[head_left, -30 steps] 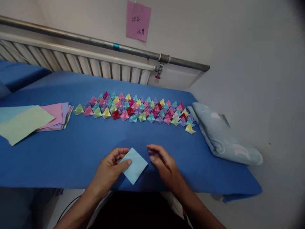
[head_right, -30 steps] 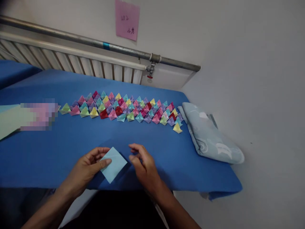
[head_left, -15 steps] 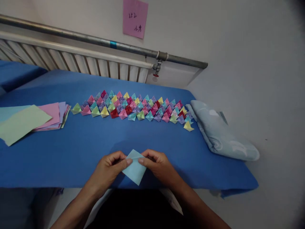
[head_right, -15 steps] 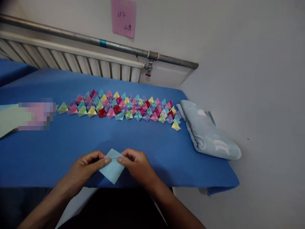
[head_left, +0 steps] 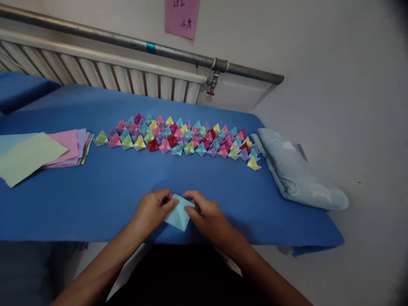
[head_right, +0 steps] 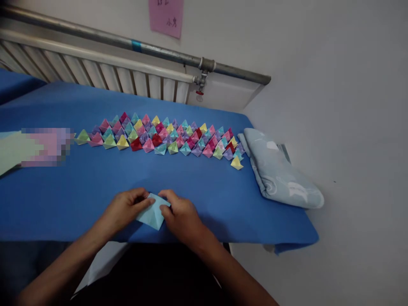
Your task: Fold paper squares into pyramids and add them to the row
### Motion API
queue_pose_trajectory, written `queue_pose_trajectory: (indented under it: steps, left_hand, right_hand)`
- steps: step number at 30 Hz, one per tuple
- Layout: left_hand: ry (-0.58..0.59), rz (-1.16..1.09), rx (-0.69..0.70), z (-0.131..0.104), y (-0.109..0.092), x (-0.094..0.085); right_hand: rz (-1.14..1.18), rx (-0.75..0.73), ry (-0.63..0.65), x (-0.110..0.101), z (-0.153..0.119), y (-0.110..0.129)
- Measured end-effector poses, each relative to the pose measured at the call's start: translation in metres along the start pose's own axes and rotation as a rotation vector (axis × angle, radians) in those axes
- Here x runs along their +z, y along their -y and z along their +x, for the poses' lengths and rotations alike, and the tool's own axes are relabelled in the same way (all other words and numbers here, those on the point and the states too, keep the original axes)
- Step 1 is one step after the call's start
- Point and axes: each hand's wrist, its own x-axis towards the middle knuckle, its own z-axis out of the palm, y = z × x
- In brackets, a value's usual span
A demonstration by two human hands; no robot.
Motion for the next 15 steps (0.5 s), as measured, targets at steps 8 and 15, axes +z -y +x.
queue_pose_trajectory:
  steps: [8, 15]
  left_hand:
    - [-0.060, 0.431, 0.502, -0.004, 0.016, -0.003]
    - [0.001, 0.501, 0.699, -0.031, 0.026, -0.008]
  right_hand:
    - [-0.457, -0.127, -0.040, 0.008, 0.005, -0.008]
    - [-0.432, -0.091, 0.048, -0.002, 0.004, -0.001]
